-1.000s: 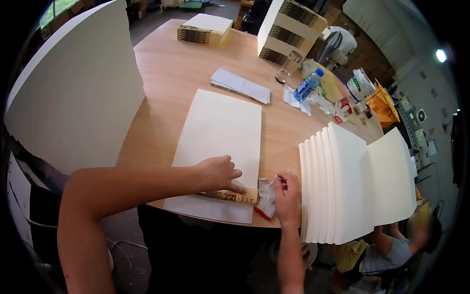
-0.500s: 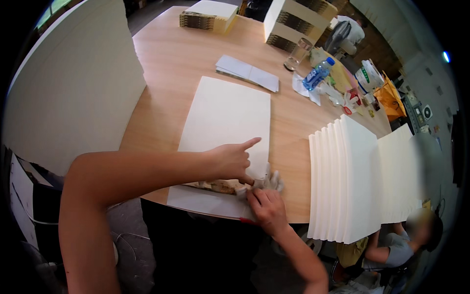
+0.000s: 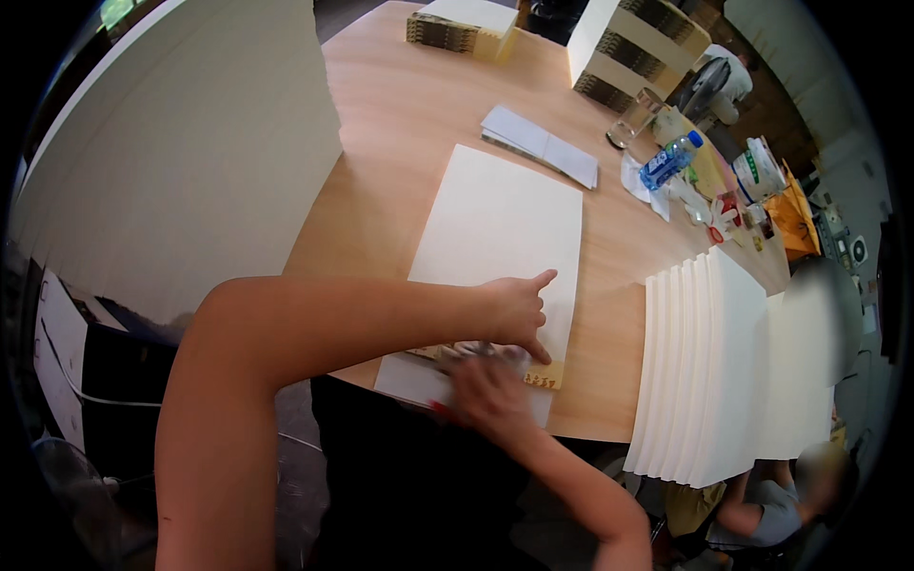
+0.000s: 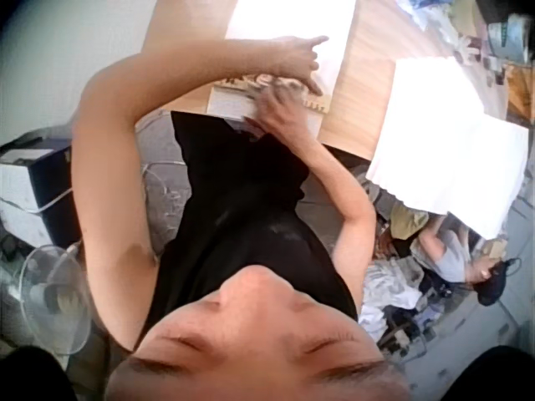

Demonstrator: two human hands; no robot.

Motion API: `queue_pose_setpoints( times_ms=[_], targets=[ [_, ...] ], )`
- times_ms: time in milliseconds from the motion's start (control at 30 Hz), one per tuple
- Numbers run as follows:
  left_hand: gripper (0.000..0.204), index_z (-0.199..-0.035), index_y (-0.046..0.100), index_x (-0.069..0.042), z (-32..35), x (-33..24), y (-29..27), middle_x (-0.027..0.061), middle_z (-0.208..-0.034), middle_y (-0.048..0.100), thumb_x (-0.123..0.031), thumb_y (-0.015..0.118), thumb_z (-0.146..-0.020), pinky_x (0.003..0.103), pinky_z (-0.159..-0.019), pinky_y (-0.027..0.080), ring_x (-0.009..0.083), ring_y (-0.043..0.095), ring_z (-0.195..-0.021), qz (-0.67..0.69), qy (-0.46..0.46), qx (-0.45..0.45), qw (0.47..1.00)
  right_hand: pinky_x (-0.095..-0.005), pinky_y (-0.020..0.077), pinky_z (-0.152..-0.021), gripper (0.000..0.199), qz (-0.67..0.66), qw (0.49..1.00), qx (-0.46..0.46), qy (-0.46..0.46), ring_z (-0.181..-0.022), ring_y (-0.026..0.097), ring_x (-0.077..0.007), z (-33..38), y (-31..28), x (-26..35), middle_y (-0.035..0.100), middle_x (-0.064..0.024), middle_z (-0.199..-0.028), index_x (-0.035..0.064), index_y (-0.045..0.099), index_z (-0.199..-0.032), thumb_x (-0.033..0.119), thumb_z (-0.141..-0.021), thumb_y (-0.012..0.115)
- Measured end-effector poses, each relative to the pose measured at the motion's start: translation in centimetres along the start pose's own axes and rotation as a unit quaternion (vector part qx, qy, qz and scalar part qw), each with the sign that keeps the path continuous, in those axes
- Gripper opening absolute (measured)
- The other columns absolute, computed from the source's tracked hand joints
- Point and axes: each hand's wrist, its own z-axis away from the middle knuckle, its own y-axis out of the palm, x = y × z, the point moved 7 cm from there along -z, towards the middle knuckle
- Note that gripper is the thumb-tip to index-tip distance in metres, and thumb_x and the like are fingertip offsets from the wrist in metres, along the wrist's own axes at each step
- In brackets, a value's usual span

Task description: The person applies glue with a brush to the edges of paper stacks, moves the stacks between positions on the table, and uses a block to press against the paper edges.

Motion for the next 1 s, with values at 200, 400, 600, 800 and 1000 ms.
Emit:
queue_pose_setpoints(
  times_ms=[200,400,600,800,1000],
  targets=[
    [0.121,-0.163,0.032,-0.054,0.5,-0.1,-1.9,-0.0037,-0.12,0.071,-0.042,0.098,-0.063,0.069,-0.13,0.006,0.0227,0.066,-0.123,0.025,0.011,0.019,0.999,-0.037,0.0515,-0.069,0.017,0.069,0.997,0.012,-0.036,-0.085,0.06,-0.0246,5.1,-1.6,-3.3,0.062,-0.0089,-0.093,0.0037,0.073,-0.097,0.013,-0.083,0.071],
    [0.068,-0.159,0.037,-0.056,-0.5,-0.4,-1.8,-0.0029,-0.113,0.072,-0.018,0.056,-0.106,0.068,-0.129,0.016,0.0211,0.071,-0.11,-0.012,-0.017,-0.005,1.0,-0.0528,0.0457,-0.113,0.056,-0.127,0.989,-0.074,0.017,-0.133,0.057,-0.0394,-5.0,5.9,4.9,0.064,-0.0217,-0.133,-0.0036,0.066,-0.131,0.033,-0.088,0.068],
    [0.099,-0.167,0.03,-0.038,1.1,1.2,-1.3,0.0052,-0.12,0.069,-0.024,0.084,-0.085,0.067,-0.126,0.026,0.0265,0.067,-0.116,0.067,-0.063,0.013,0.996,-0.0436,0.0547,-0.095,0.034,-0.048,0.993,-0.1,0.045,-0.111,0.064,-0.0301,3.8,0.7,-2.4,0.066,-0.0129,-0.109,0.0037,0.071,-0.106,0.031,-0.086,0.074],
    [0.099,-0.165,0.037,-0.031,3.2,-1.5,-1.8,0.012,-0.134,0.065,-0.04,0.088,-0.081,0.067,-0.123,0.03,0.0323,0.06,-0.13,0.035,-0.118,-0.009,0.992,-0.0418,0.0547,-0.081,0.011,-0.045,0.946,-0.109,0.301,-0.092,0.065,-0.0302,19.5,-6.5,-15.6,0.067,-0.0079,-0.092,0.0068,0.072,-0.093,0.017,-0.089,0.076],
    [0.057,-0.146,0.062,-0.03,9.8,-5.3,2.5,0.0099,-0.148,0.061,-0.051,0.072,-0.093,0.067,-0.124,0.028,0.0318,0.049,-0.147,0.135,-0.221,-0.209,0.943,-0.0423,0.0567,-0.086,0.014,-0.115,0.916,-0.222,0.314,-0.095,0.069,-0.0332,16.9,-5.2,-14.8,0.072,-0.0127,-0.097,0.0042,0.077,-0.1,0.014,-0.09,0.076]
  ],
)
